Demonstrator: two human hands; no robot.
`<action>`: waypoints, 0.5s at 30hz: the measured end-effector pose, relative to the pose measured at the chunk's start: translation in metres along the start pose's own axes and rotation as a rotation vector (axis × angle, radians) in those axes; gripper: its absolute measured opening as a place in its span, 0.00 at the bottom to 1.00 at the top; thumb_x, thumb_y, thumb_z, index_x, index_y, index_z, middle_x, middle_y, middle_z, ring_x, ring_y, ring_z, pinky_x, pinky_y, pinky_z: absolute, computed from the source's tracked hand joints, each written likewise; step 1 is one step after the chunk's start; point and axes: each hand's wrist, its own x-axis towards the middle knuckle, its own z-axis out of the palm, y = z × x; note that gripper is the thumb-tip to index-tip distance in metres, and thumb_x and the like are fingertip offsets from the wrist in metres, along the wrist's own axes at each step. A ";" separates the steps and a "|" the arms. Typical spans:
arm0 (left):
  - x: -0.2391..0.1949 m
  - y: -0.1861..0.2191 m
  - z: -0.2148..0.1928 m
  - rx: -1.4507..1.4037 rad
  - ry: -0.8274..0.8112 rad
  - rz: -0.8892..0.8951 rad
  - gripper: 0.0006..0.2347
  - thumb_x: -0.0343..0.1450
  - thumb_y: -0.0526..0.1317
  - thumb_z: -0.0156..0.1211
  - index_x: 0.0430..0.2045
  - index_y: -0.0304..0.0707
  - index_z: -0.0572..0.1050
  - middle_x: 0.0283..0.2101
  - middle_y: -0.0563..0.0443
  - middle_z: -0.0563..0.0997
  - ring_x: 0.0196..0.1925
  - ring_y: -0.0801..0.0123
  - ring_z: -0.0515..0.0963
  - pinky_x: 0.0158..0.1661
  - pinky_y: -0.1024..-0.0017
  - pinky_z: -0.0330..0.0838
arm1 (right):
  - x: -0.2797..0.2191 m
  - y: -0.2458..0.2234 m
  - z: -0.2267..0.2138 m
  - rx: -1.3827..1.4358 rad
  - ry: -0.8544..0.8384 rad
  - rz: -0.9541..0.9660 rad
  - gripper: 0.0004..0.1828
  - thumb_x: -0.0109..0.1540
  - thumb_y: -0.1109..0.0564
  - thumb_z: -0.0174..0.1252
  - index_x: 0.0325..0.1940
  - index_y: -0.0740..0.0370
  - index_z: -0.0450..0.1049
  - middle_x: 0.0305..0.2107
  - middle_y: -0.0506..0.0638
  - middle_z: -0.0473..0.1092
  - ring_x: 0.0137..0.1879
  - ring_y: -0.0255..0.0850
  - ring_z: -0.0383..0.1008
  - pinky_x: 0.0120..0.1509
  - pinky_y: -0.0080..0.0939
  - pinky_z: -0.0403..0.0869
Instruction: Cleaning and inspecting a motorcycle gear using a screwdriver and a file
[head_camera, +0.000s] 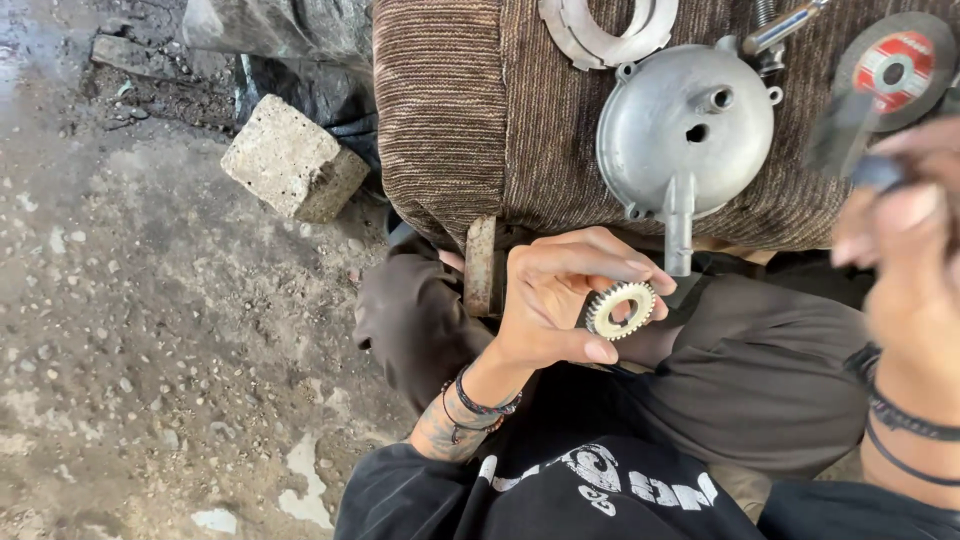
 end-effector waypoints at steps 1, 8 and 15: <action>0.000 0.001 -0.001 0.049 0.014 0.011 0.23 0.67 0.45 0.77 0.49 0.29 0.78 0.49 0.35 0.80 0.47 0.50 0.86 0.47 0.68 0.87 | -0.010 -0.055 0.028 0.077 0.004 -0.021 0.21 0.79 0.59 0.34 0.55 0.90 0.53 0.60 0.80 0.55 0.28 0.50 0.62 0.30 0.40 0.60; 0.005 -0.006 0.005 0.316 0.232 0.141 0.25 0.64 0.53 0.76 0.48 0.35 0.80 0.45 0.43 0.81 0.47 0.61 0.85 0.47 0.77 0.76 | -0.014 -0.068 0.043 0.043 -0.137 -0.180 0.23 0.62 0.52 0.49 0.37 0.82 0.72 0.17 0.52 0.69 0.14 0.29 0.46 0.18 0.31 0.51; 0.005 -0.013 -0.001 0.416 0.198 0.241 0.23 0.65 0.56 0.74 0.45 0.38 0.80 0.44 0.48 0.82 0.45 0.64 0.83 0.48 0.73 0.78 | -0.006 -0.068 0.059 0.064 -0.208 -0.455 0.12 0.67 0.62 0.53 0.53 0.69 0.68 0.29 0.54 0.73 0.26 0.44 0.69 0.27 0.37 0.63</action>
